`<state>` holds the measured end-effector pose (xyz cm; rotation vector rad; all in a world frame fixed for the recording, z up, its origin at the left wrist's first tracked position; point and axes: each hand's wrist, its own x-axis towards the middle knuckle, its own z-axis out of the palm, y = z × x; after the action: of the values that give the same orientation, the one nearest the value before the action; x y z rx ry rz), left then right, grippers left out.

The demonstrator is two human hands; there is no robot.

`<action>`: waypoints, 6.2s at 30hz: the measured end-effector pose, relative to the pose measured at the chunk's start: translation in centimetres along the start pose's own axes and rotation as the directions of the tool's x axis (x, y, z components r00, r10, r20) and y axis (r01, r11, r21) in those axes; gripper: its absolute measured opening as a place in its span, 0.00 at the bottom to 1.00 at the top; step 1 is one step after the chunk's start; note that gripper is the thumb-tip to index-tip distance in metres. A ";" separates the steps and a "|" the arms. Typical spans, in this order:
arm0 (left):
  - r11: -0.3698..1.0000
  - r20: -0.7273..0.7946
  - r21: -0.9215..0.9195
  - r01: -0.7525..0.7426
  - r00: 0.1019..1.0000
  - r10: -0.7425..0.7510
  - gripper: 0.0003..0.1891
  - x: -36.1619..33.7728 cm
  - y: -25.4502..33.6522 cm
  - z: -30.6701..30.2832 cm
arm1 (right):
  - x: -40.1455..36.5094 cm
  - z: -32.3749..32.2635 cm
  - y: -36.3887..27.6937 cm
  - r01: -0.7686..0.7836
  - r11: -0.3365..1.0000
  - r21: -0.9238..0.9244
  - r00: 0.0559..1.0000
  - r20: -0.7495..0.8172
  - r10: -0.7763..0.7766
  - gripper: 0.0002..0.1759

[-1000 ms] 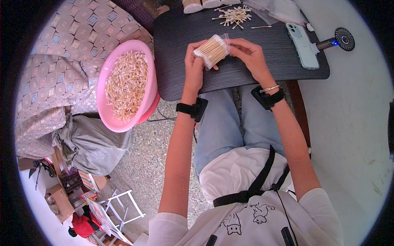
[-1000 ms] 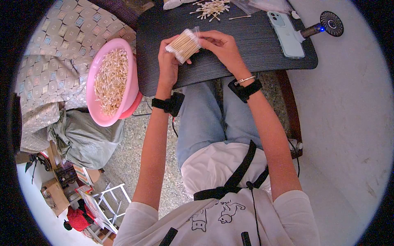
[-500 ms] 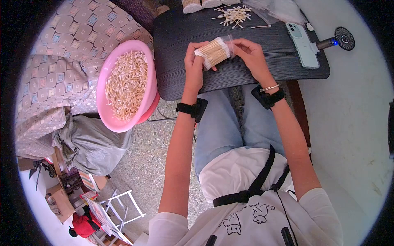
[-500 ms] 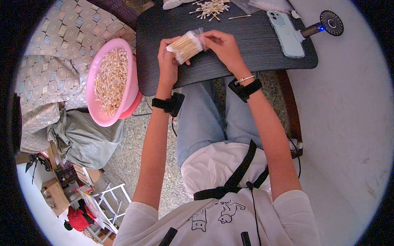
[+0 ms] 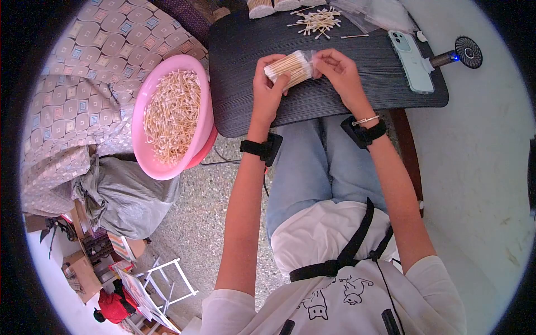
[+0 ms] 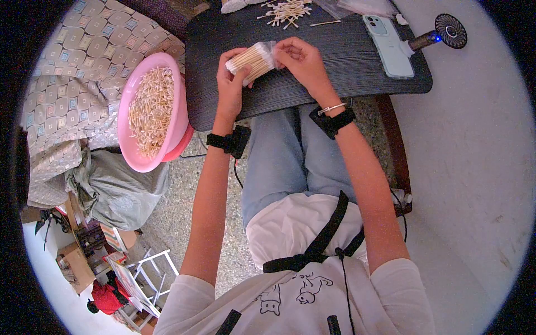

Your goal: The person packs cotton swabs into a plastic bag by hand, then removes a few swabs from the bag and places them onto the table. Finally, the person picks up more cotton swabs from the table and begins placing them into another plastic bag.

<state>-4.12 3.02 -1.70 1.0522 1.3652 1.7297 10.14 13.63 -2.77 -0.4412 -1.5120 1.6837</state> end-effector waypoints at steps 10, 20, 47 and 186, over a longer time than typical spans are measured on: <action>0.987 0.007 0.104 -0.123 0.992 0.123 0.16 0.1 0.1 0.5 | 0.4 -0.6 -0.1 -0.067 0.986 -0.151 0.994 0.073 0.079 0.10; 0.981 0.044 0.154 -0.120 0.992 0.115 0.18 0.0 -0.1 0.6 | 0.6 -0.8 -1.1 -0.186 0.980 -0.073 0.979 0.076 0.191 0.10; 0.996 -0.103 0.087 0.001 0.995 0.008 0.12 0.2 -0.5 0.3 | -0.3 1.4 -0.3 -0.072 0.996 -0.047 0.994 -0.085 0.067 0.11; 1.000 0.071 -0.021 0.024 0.997 -0.022 0.14 -0.3 -0.2 0.4 | -2.0 2.2 -1.3 -0.023 0.991 0.134 1.000 -0.007 0.024 0.16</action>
<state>-3.63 3.01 -1.89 1.0718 1.3066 1.6712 10.20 10.68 -1.61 -0.3952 -1.3821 1.7870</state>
